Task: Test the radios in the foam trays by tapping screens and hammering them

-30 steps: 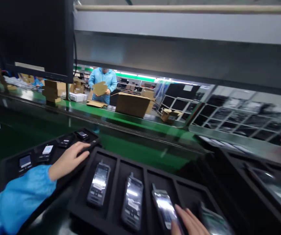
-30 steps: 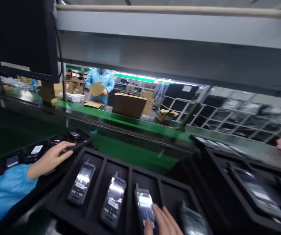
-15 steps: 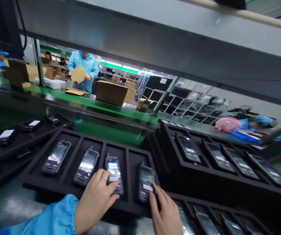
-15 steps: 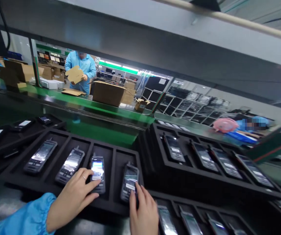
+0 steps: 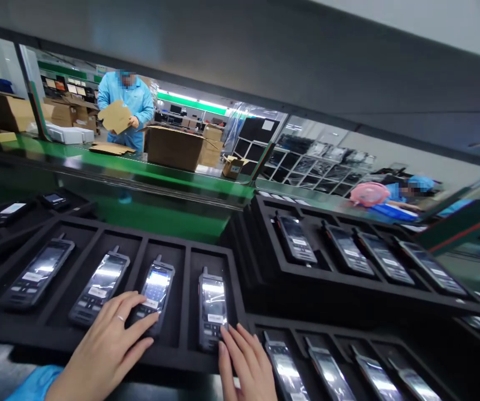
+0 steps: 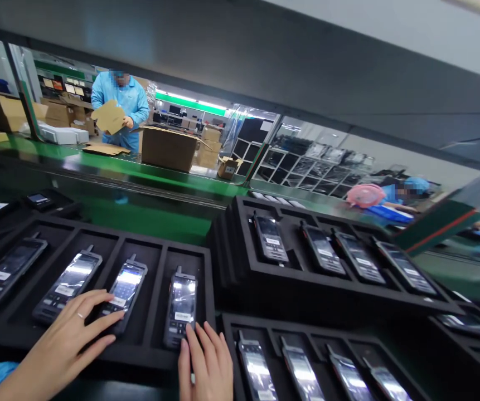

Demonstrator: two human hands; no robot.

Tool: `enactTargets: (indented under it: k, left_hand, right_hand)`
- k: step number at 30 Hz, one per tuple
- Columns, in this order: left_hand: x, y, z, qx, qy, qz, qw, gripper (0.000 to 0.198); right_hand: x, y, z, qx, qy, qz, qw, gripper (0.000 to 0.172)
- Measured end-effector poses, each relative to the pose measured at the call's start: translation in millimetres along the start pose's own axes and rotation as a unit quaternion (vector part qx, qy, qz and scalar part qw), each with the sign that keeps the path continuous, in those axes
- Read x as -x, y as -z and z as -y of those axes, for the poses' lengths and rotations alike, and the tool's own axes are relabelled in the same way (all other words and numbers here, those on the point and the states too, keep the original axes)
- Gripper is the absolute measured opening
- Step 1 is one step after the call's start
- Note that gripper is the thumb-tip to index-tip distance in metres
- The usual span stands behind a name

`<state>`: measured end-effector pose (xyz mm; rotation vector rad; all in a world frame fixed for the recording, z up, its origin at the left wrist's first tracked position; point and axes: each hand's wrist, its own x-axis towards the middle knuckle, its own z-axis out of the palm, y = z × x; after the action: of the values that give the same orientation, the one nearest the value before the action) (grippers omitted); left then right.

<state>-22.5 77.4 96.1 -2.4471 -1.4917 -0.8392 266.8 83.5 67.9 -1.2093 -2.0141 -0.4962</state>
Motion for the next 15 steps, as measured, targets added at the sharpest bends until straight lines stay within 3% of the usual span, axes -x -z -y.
enactTargets:
  k: [3,9,15]
  left_hand:
    - [-0.2,-3.3,-0.9,-0.016,-0.015,-0.014,1.0,0.032]
    - [-1.8,-2.1,0.0,-0.047,-0.048,-0.026,0.997,0.033]
    - [-3.9,-4.1,-1.1,-0.073,-0.073,-0.059,0.993,0.032]
  right_hand:
    - [0.0,-4.5,0.1,0.02,0.01,0.02,1.0,0.022]
    - [-2.2,-15.6,19.2,0.009,-0.085,-0.062,0.994,0.02]
    - [0.5,-20.5,22.8,0.013,-0.107,-0.08,0.991,0.025]
